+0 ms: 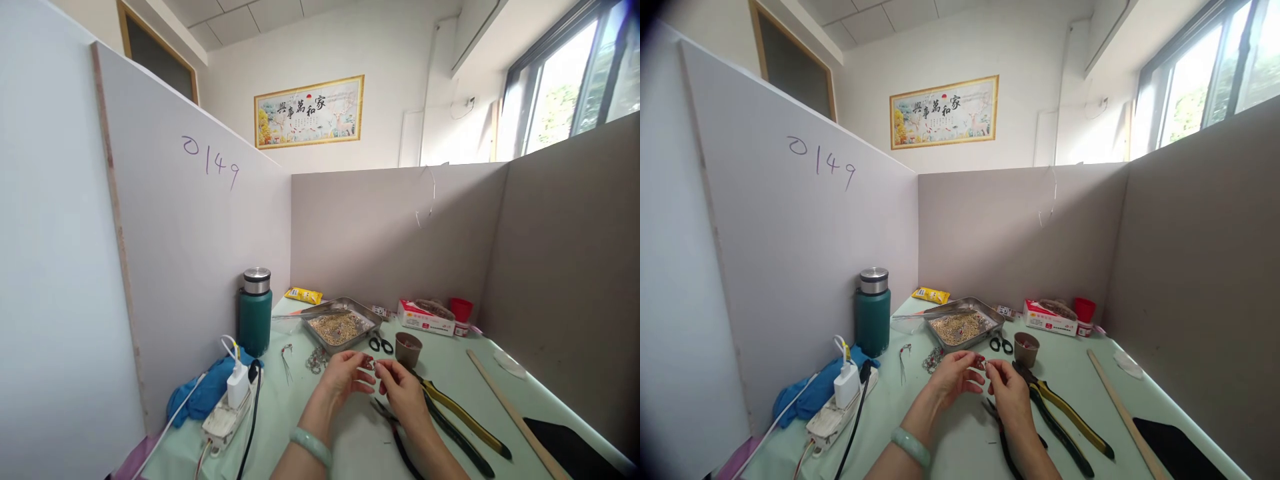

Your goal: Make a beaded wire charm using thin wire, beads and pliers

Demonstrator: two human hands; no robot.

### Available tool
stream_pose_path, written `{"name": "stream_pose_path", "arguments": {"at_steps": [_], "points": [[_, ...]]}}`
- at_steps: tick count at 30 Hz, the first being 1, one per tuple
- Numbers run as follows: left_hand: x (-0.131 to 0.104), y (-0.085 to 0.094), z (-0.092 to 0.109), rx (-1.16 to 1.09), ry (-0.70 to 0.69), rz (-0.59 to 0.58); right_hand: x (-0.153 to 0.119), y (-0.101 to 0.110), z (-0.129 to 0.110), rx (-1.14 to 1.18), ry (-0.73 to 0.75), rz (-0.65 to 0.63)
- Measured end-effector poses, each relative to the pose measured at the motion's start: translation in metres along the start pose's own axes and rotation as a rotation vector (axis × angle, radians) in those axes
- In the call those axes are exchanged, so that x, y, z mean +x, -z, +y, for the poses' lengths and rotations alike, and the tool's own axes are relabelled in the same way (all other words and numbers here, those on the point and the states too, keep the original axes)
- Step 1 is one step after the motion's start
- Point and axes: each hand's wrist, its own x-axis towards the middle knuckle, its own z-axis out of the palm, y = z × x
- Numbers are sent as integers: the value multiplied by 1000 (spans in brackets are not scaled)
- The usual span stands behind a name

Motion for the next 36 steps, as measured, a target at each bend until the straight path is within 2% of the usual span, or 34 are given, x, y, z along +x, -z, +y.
{"name": "stream_pose_path", "arguments": {"at_steps": [4, 7, 12, 15, 23, 30, 33, 36], "points": [[-1, 5, -3, 19, 72, -18, -3, -1, -2, 52, 5, -15], [-3, 6, -2, -12, 98, -47, -3, -3, 0, 136, 13, -74], [-8, 3, 4, -77, 186, -183, -3, -2, 4, 112, 94, -67], [-9, 1, 5, -126, 173, -232, -5, -1, 1, 89, 127, -73], [-9, -3, 3, -136, 179, -248, -9, -5, 0, 42, 128, -58], [-5, -5, 0, -138, 156, -226, -11, -17, 4, 188, 71, -74], [-4, -4, 0, -134, 144, -219, -8, -18, 3, 236, 59, -91], [-3, -1, 1, -146, 132, -193, -4, -15, 3, 310, -2, -56]]}}
